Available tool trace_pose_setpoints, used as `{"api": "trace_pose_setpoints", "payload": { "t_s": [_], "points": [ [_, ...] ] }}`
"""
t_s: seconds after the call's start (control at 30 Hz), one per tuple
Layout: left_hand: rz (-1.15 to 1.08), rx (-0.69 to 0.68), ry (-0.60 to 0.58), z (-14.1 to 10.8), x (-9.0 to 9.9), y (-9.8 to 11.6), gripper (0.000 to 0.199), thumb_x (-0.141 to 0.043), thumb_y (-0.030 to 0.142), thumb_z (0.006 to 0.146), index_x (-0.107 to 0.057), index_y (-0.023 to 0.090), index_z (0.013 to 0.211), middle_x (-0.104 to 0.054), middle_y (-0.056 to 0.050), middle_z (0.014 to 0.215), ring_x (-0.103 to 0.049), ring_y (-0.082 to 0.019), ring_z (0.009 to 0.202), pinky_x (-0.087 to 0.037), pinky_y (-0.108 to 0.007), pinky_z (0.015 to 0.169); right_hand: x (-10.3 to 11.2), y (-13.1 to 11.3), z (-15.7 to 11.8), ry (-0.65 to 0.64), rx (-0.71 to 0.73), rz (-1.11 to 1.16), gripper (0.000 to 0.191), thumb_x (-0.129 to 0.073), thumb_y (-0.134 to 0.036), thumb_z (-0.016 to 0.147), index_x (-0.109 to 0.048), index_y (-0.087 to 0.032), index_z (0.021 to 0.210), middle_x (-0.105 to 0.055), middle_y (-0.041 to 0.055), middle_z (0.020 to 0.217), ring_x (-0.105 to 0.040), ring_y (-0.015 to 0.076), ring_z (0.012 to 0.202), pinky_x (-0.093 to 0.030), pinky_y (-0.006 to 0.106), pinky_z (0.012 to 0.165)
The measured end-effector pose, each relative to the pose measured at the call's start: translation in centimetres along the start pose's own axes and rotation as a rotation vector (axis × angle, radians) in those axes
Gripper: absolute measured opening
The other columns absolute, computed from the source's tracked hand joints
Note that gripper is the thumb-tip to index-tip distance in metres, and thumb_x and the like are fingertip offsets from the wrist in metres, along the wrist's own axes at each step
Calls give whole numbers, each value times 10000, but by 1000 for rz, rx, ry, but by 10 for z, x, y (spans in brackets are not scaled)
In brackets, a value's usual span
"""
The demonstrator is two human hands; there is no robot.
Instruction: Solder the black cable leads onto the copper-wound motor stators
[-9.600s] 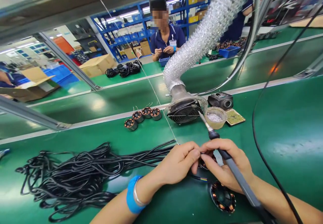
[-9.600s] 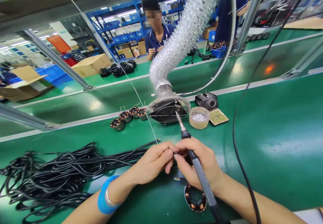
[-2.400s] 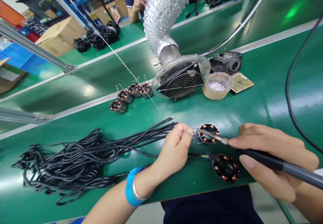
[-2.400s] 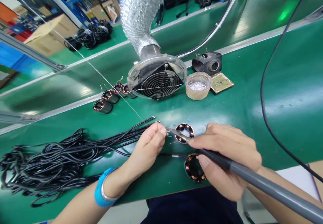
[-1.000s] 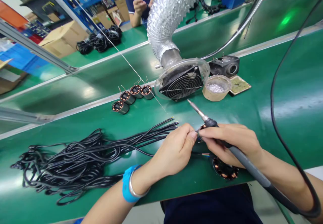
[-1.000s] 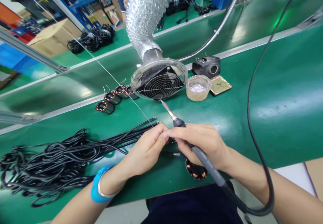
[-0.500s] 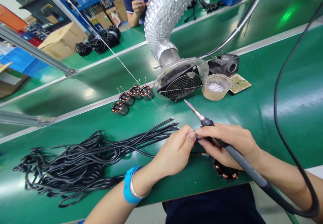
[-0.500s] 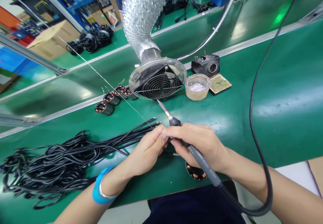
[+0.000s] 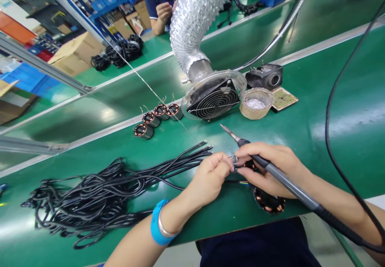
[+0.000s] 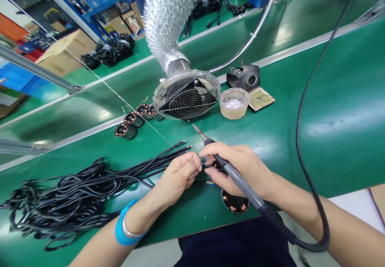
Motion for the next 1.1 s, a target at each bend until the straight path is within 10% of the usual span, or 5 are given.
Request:
{"api": "trace_pose_setpoints", "payload": {
  "t_s": [0.63,1.1],
  "points": [
    [176,-112,89,-1,-3,-12,293,-397,371,989,-512,186,791,-345,60,622,-270,-94,543,-246,-224,529,30,-10,-9,208,75,-32,378,-582,-142,917,-621,-238,1281,-719,30,918,-691,159,745,-574,269,639],
    [232,-132,130,-2,-4,-13,319,-408,420,994,-515,194,797,-333,65,596,-298,-104,550,-270,-235,552,39,-23,-15,193,-2,75,198,-541,-175,877,-658,-238,1024,-638,25,717,-593,192,578,-465,358,500]
  ]
}}
Point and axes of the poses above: each hand's wrist, its own z-axis towards the middle knuckle, its own x-axis out of the back of the hand, y = z × x, the point moved 3 cm from there along z, towards the middle knuckle
